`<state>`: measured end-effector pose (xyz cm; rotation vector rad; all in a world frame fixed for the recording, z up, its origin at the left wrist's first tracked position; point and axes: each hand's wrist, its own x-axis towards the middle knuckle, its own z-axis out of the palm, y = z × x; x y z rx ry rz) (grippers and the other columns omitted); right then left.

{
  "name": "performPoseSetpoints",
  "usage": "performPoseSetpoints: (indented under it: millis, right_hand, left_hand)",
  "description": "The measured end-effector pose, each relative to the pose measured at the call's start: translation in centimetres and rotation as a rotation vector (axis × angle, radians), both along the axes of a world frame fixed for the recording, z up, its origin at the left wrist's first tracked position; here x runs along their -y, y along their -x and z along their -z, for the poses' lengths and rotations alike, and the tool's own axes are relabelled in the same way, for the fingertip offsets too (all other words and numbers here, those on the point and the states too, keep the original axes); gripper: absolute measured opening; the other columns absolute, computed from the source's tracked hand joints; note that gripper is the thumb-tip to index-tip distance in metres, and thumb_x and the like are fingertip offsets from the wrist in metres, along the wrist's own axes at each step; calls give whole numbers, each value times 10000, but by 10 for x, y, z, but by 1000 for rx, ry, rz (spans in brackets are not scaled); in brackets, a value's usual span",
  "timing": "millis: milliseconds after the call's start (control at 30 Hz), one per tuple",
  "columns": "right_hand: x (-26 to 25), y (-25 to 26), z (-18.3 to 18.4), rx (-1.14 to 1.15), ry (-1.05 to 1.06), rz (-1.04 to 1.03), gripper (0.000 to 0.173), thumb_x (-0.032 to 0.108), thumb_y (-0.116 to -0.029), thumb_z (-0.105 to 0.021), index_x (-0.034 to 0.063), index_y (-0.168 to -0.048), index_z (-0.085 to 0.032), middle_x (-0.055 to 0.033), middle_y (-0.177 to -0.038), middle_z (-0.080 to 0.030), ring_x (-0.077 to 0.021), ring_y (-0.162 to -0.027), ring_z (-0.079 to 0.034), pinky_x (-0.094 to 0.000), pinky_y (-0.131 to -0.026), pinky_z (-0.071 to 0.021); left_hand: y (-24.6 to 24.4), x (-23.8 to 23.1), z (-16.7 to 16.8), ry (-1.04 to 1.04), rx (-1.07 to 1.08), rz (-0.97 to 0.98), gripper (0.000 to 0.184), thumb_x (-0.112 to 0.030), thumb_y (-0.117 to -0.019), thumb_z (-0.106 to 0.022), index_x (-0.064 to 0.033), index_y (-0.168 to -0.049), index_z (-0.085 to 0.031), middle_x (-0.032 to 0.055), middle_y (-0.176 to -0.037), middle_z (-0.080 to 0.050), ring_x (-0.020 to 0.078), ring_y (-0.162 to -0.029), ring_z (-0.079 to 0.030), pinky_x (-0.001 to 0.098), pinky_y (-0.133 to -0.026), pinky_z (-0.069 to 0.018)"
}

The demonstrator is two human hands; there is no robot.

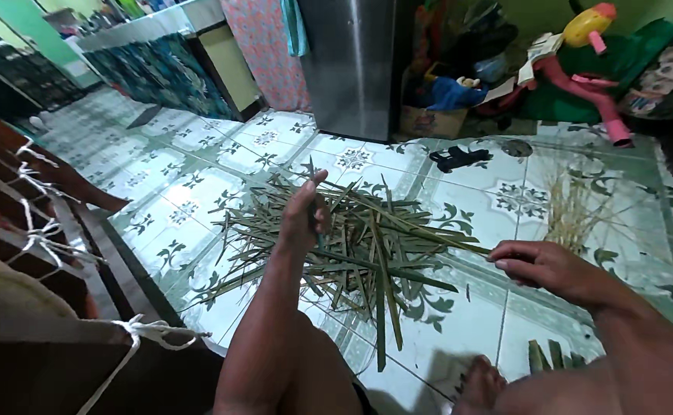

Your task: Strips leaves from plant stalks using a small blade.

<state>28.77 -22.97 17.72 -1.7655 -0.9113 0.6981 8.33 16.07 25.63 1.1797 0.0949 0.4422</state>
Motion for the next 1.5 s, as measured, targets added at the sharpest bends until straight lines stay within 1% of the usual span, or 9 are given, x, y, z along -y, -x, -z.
performPoseSetpoints:
  millis: [133, 367, 667, 800, 967, 1033, 1200, 1367, 1500]
  right_hand:
    - [-11, 13, -14, -26, 29, -29, 233, 171, -960, -608, 87, -1163, -686, 34, -866, -664, -30, -598, -565, -199, -546, -496]
    - [-31, 19, -13, 41, -96, -23, 172, 175, -996, -581, 93, -1032, -728, 75, -762, -627, 8, -565, -529, -162, -522, -462]
    - [-10, 2, -5, 156, -66, -5, 173, 199, -990, -584, 100, -993, -726, 60, -818, -636, 16, -591, -530, -160, -539, -464]
    - [8, -7, -5, 229, -11, 68, 176, 197, -982, -587, 85, -1002, -721, 23, -878, -648, -15, -630, -553, -196, -577, -490]
    - [36, -27, -9, 205, -107, 471, 226, 209, -988, -591, 13, -1080, -659, 3, -815, -620, -46, -628, -569, -248, -605, -526]
    - [36, -29, -14, 150, -225, 597, 211, 220, -976, -600, 45, -1087, -637, 41, -868, -629, -20, -718, -612, -237, -711, -561]
    - [7, -13, -29, 199, -219, 619, 200, 159, -982, -613, -4, -1093, -642, -26, -849, -618, -61, -674, -574, -266, -651, -530]
    - [-29, 0, -29, -129, -596, 591, 82, 35, -987, -541, 100, -1035, -523, -1, -903, -669, -143, -745, -704, -340, -706, -639]
    - [-53, 22, -31, -335, -740, 522, 105, 50, -1021, -473, 122, -1019, -548, -34, -958, -729, -181, -851, -735, -361, -782, -632]
  left_hand:
    - [-13, 29, 6, -67, -112, 46, 454, -410, -1050, -463, -168, -1431, -521, -59, -580, -497, 38, -426, -476, 194, -426, -458]
    - [-33, 65, 16, -75, -241, 196, 418, -287, -1072, -435, -106, -1441, -513, -32, -624, -530, 46, -462, -496, 188, -442, -454]
    - [-13, 23, 1, 0, -69, 25, 426, -414, -1040, -514, -214, -1415, -522, -78, -574, -499, 23, -413, -467, 180, -415, -453]
    - [-1, -3, -9, 38, 46, -127, 328, -422, -1081, -413, -276, -1338, -555, -100, -568, -484, -5, -403, -441, 153, -402, -421]
    - [18, -55, -5, 131, 141, -512, 353, -430, -1113, -282, -316, -1180, -609, -129, -538, -455, 5, -411, -416, 179, -429, -409]
    - [21, -68, 5, 145, 100, -581, 358, -450, -1108, -288, -307, -1138, -615, -121, -535, -459, 14, -407, -427, 185, -428, -423]
    - [1, -39, 24, -65, -233, -340, 379, -445, -1096, -339, -202, -1185, -614, -98, -595, -498, 25, -434, -481, 205, -420, -468]
    - [-22, 50, 25, -267, -480, 96, 333, -265, -1085, -391, -54, -1136, -644, -18, -661, -580, 70, -509, -562, 226, -478, -521]
    - [-32, 105, 37, -217, -445, 407, 409, -229, -1089, -412, -54, -1447, -508, -2, -695, -596, 67, -524, -555, 203, -471, -488]
